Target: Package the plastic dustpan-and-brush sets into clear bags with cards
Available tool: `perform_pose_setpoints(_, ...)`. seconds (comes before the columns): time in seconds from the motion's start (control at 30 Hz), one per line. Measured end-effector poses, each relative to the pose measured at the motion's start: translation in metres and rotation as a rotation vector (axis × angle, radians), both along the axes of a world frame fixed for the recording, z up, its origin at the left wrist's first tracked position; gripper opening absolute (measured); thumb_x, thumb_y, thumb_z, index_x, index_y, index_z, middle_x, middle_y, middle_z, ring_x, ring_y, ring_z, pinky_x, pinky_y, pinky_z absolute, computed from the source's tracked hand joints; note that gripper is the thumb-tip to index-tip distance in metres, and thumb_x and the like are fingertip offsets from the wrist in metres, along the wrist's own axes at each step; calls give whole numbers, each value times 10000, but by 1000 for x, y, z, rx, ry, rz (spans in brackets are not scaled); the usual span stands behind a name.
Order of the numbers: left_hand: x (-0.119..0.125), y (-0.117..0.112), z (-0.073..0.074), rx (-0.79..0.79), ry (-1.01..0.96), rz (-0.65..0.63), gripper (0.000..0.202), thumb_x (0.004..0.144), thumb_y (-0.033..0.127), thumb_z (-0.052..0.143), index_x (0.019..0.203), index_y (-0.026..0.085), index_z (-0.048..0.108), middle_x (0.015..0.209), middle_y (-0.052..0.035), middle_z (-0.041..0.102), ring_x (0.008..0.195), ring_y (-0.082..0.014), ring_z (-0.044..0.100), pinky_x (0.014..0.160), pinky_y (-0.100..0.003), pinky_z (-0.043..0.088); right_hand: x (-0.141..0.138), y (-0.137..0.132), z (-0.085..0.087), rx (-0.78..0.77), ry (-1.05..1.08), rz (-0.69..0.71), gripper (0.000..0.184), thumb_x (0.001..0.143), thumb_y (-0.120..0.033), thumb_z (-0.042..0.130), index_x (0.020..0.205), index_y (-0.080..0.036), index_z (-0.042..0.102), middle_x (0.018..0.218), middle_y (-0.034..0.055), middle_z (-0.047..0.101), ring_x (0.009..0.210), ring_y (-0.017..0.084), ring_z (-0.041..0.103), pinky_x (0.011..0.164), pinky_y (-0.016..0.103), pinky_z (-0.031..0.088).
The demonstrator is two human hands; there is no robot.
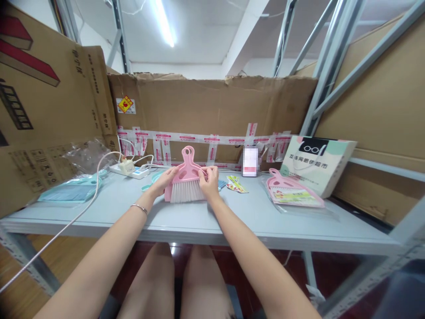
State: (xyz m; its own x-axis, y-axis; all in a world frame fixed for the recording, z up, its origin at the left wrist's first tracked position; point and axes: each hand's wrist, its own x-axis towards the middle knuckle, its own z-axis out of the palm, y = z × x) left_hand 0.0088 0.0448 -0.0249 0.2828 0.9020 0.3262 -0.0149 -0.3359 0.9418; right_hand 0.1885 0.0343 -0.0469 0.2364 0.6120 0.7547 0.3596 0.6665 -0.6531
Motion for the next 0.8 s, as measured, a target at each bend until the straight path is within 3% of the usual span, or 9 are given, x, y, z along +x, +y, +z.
perform_pose_setpoints(0.17, -1, -1, 1, 29, 37, -50, 496, 626, 407, 733, 1039, 165, 601, 967, -63, 658, 887, -210, 597, 756, -301, 442, -11, -7, -3, 85, -18, -138, 99, 786, -287, 484, 830, -202, 511, 1022, 90, 387, 1069, 238, 384, 996, 467, 272)
perform_pose_setpoints(0.37, -1, -1, 1, 111, 46, 9, 368, 657, 382, 712, 929, 151, 623, 893, -43, 657, 824, -179, 590, 746, -283, 424, -10, -6, -3, 75, -30, -70, 183, 770, -258, 483, 929, -210, 406, 999, 89, 438, 1003, 209, 457, 929, 410, 367)
perform_pose_setpoints(0.5, 0, -3, 3, 151, 61, 36, 338, 676, 410, 692, 880, 146, 642, 831, -35, 658, 786, -176, 586, 721, -279, 422, -4, -7, 1, -30, -52, 28, 330, 796, -364, 511, 1064, -205, 401, 965, 73, 539, 882, 189, 542, 789, 341, 441)
perform_pose_setpoints(0.63, 2, -7, 7, 181, 84, 42, 344, 673, 428, 689, 862, 141, 662, 808, -38, 661, 786, -184, 582, 712, -281, 422, 3, -10, 8, -140, -129, 133, 290, 800, -468, 515, 895, -197, 554, 772, 16, 609, 718, 170, 560, 681, 290, 428)
perform_pose_setpoints(0.8, 6, -11, 9, 216, 104, 60, 341, 683, 435, 675, 844, 135, 678, 795, -37, 661, 790, -183, 575, 715, -278, 415, 4, -14, 12, -166, -133, 125, 303, 789, -493, 517, 759, -193, 550, 650, -21, 552, 624, 143, 491, 619, 257, 376)
